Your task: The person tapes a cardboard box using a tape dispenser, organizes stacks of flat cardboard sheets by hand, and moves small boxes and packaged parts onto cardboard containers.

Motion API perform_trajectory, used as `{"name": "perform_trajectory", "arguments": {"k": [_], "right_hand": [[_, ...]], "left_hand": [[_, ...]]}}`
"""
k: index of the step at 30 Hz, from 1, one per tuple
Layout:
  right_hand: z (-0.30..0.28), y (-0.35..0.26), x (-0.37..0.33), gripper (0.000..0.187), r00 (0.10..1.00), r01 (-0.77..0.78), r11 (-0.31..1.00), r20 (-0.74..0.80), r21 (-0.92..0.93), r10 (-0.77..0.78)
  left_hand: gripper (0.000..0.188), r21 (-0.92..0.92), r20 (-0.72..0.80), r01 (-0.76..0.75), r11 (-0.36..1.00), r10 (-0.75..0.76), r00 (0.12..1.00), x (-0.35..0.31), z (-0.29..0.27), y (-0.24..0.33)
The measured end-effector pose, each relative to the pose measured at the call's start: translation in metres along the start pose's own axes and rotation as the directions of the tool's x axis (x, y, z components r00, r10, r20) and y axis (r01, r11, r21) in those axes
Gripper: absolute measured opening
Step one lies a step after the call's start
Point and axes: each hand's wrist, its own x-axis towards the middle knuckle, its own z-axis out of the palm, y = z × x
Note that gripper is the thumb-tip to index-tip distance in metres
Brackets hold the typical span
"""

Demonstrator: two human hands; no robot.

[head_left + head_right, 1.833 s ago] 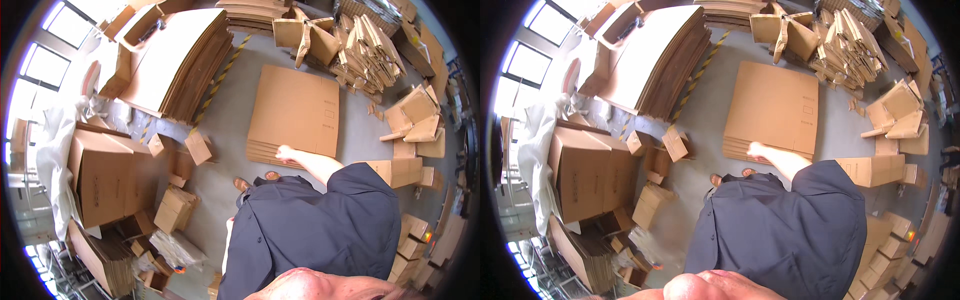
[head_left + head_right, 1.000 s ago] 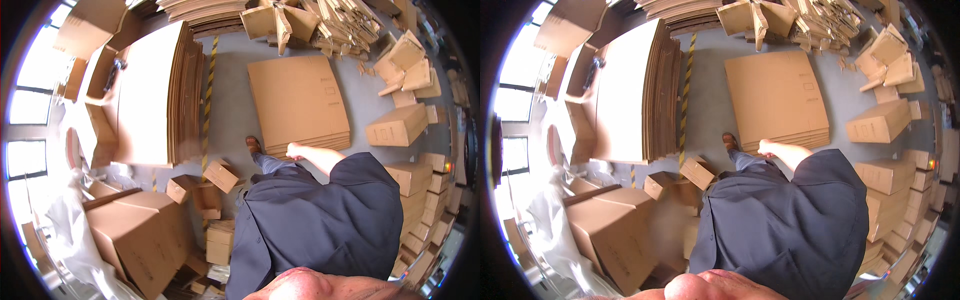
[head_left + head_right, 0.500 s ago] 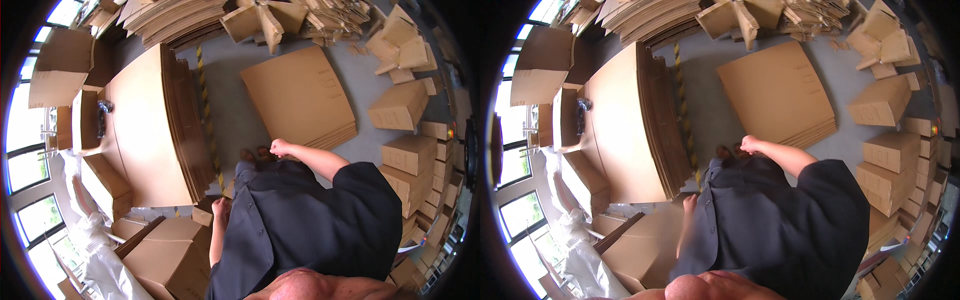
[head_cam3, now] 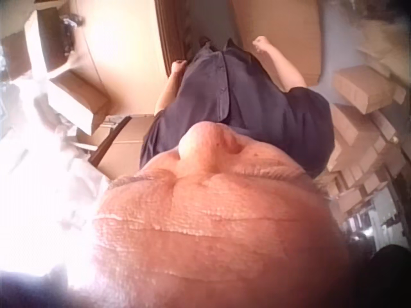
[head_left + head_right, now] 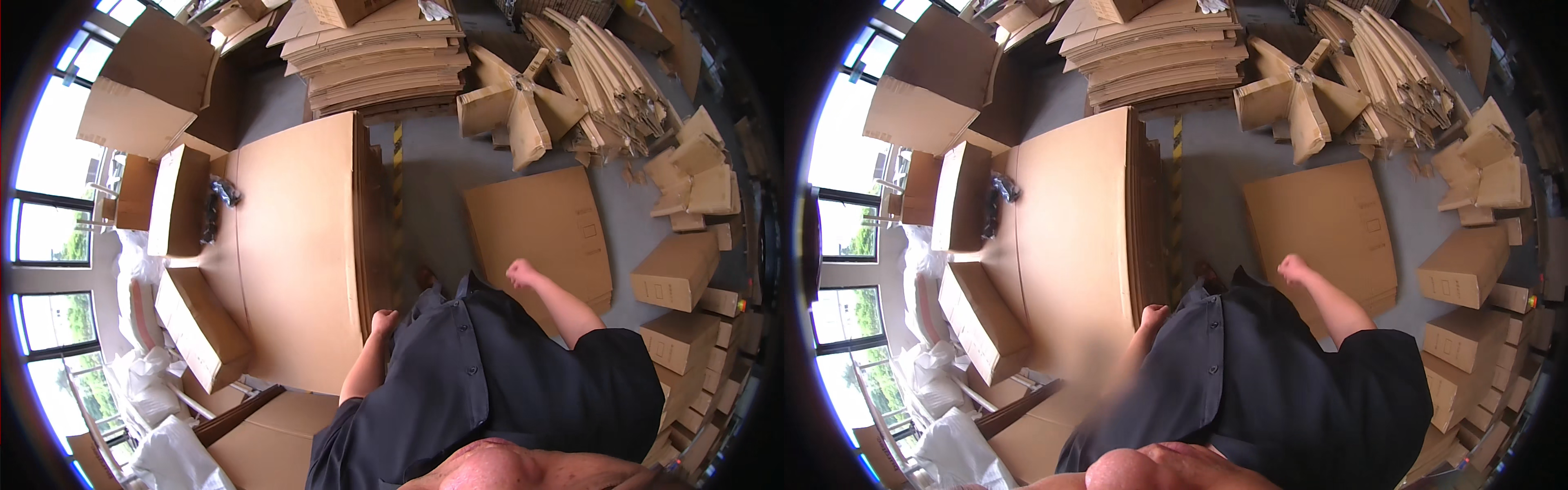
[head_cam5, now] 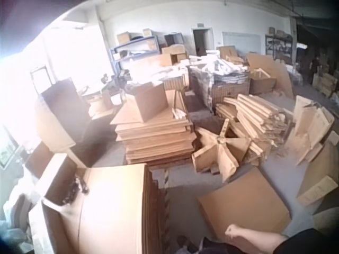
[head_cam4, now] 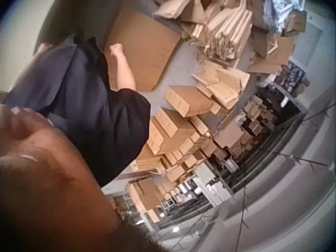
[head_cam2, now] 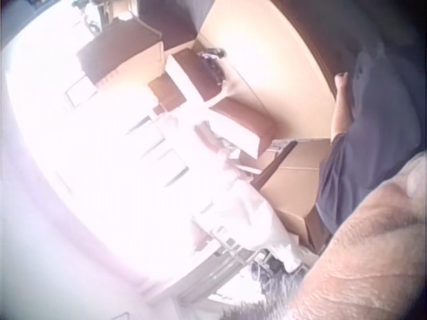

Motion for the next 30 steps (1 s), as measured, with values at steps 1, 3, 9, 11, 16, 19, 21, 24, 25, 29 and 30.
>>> {"name": "perform_trajectory", "arguments": {"k": [1, 3, 9, 11, 16, 19, 21, 24, 25, 29, 30], "right_hand": [[-0.006, -0.023, 0.011, 0.014, 0.999, 0.031, 0.990, -0.029, 0.139, -0.027], [-0.017, -0.066, 0.005, 0.012, 0.991, 0.050, 0.943, -0.135, 0.330, -0.005], [-0.016, -0.119, 0.059, 0.013, 1.000, 0.026, 0.980, -0.009, 0.196, -0.025], [-0.015, -0.109, 0.087, 0.016, 0.999, -0.028, 0.993, 0.046, 0.113, 0.023], [-0.053, -0.104, 0.144, 0.029, 0.981, -0.176, 0.984, 0.087, -0.006, 0.176], [-0.094, -0.125, 0.197, 0.028, 0.991, -0.114, 0.990, 0.055, -0.080, 0.118], [-0.121, -0.171, 0.214, 0.024, 0.997, -0.058, 0.995, 0.052, -0.081, 0.062], [-0.162, -0.253, 0.211, 0.018, 0.987, 0.070, 0.907, -0.161, 0.416, -0.003], [-0.174, -0.272, 0.212, 0.018, 0.984, 0.076, 0.901, -0.177, 0.427, 0.001], [-0.199, -0.325, 0.197, 0.017, 0.957, 0.219, 0.825, -0.279, 0.520, -0.079], [-0.200, -0.329, 0.198, 0.017, 0.950, 0.250, 0.814, -0.297, 0.524, -0.101]], "left_hand": [[0.035, 0.028, 0.024, 0.040, 0.999, -0.041, 0.999, 0.017, -0.012, -0.010], [0.034, 0.202, 0.077, 0.052, 0.978, -0.069, 0.995, 0.031, -0.033, 0.016], [0.033, 0.123, 0.061, 0.091, 0.988, -0.100, 0.993, 0.122, -0.073, 0.045], [0.033, 0.140, 0.021, 0.050, 0.989, -0.053, 0.998, 0.145, -0.077, 0.073], [0.035, 0.209, 0.159, -0.104, 0.972, 0.071, 0.985, 0.159, -0.092, 0.214], [0.038, 0.198, 0.131, -0.208, 0.958, 0.184, 0.974, 0.208, -0.108, 0.274], [0.040, 0.197, 0.020, -0.296, 0.935, 0.298, 0.954, 0.248, -0.119, 0.285], [0.046, 0.109, -0.105, -0.319, 0.941, 0.330, 0.938, 0.276, -0.142, 0.369], [0.047, 0.166, -0.112, -0.381, 0.910, 0.401, 0.909, 0.285, -0.152, 0.403], [0.050, 0.407, -0.185, -0.494, 0.768, 0.599, 0.779, 0.338, -0.200, 0.517], [0.050, 0.459, -0.241, -0.556, 0.693, 0.699, 0.673, 0.350, -0.213, 0.543]]}}
